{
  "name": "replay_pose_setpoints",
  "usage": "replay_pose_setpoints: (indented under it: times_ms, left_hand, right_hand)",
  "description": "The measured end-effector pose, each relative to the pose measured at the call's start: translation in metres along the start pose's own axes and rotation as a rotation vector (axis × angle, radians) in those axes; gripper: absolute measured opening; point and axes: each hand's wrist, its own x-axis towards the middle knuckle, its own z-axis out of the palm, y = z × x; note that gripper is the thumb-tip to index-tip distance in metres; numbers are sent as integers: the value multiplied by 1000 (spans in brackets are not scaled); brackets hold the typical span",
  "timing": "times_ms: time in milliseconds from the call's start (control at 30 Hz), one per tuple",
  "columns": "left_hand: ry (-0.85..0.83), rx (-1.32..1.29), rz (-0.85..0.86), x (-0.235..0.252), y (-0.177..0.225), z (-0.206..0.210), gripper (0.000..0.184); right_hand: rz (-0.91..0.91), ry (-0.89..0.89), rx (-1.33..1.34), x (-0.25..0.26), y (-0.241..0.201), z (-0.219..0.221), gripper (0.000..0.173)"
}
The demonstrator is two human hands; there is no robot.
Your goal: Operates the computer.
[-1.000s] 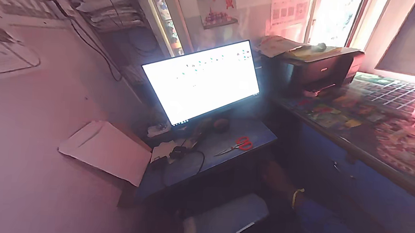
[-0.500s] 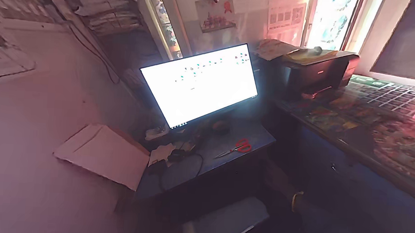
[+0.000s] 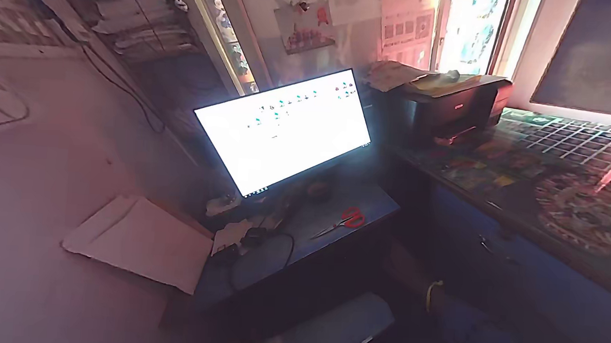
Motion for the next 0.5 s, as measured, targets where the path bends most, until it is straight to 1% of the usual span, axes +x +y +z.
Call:
replay_pose_setpoints:
  times_ms: [100, 233, 300, 367, 500]
  left_hand:
    - [-41, -11, -4, -5, 8, -8, 61]
    - [-24, -4, 25, -3, -1, -1, 59]
    - [-57, -10, 0, -7, 8, -9, 58]
    - [-94, 56, -32, -11, 18, -19, 64]
    - [-64, 115, -21, -11, 16, -13, 72]
  right_hand:
    - [-4, -13, -18, 3, 3, 3, 52]
    - [-2, -5, -15, 1, 2, 4, 51]
    - [24, -20, 1, 0, -1, 1, 51]
    - [51, -29, 9, -2, -4, -3, 50]
    - [48, -11, 17, -2, -4, -4, 49]
